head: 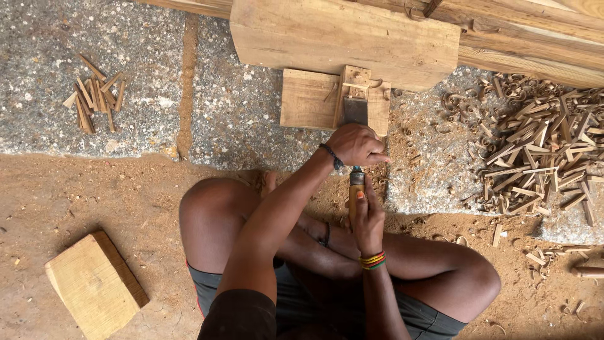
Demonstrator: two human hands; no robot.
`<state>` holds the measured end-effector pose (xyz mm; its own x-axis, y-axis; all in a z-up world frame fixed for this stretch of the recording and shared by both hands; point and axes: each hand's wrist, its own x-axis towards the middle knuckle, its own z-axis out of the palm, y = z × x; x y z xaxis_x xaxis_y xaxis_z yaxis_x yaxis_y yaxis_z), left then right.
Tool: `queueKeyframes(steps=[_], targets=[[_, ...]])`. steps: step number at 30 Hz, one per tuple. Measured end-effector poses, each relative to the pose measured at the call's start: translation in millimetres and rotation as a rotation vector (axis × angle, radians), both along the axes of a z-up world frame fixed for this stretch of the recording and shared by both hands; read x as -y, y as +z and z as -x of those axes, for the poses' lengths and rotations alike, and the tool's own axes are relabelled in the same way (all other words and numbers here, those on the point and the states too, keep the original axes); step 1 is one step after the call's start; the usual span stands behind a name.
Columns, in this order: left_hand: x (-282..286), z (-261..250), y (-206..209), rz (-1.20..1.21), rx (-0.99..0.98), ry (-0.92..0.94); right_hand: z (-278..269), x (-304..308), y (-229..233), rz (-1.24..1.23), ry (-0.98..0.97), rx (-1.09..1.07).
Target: The person sits cross-legged on the ground and uses a chisel to carve small wooden blocks. They repeatedly scrape the surface of the wood to remove shavings, occasionally pausing to clear the debris by hand. The person works on multiple small blocks, moving them aside as they are finished.
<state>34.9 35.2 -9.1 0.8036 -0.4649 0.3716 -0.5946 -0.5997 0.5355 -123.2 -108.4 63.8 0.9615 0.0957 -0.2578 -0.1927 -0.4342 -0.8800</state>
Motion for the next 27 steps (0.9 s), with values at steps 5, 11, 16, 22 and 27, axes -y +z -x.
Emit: queueKeyframes(steps=[5,11,16,22,27], targets=[[-8.9,-14.8,6.0,-0.007,-0.041,-0.023,-16.3,0.5,-46.3,0.074,0.11,0.508],[-12.9,-21.4,-8.6,-0.083,-0.04,-0.129,-16.2,-19.4,-44.0,-0.111,-0.103,0.083],[-10.2,-17.4,-17.9,-0.21,0.227,-0.129,-14.1,-21.3,-14.9,-0.203,-0.144,0.06],[-37.6,23.5,35.1,-0.028,0.271,0.514,-19.7,9.9,20.1,-0.479,-0.388,0.143],[-56.8,26.5,39.8,-0.084,-0.014,0.776,-5.2,57.9,34.0,-0.448,-0.486,0.074]])
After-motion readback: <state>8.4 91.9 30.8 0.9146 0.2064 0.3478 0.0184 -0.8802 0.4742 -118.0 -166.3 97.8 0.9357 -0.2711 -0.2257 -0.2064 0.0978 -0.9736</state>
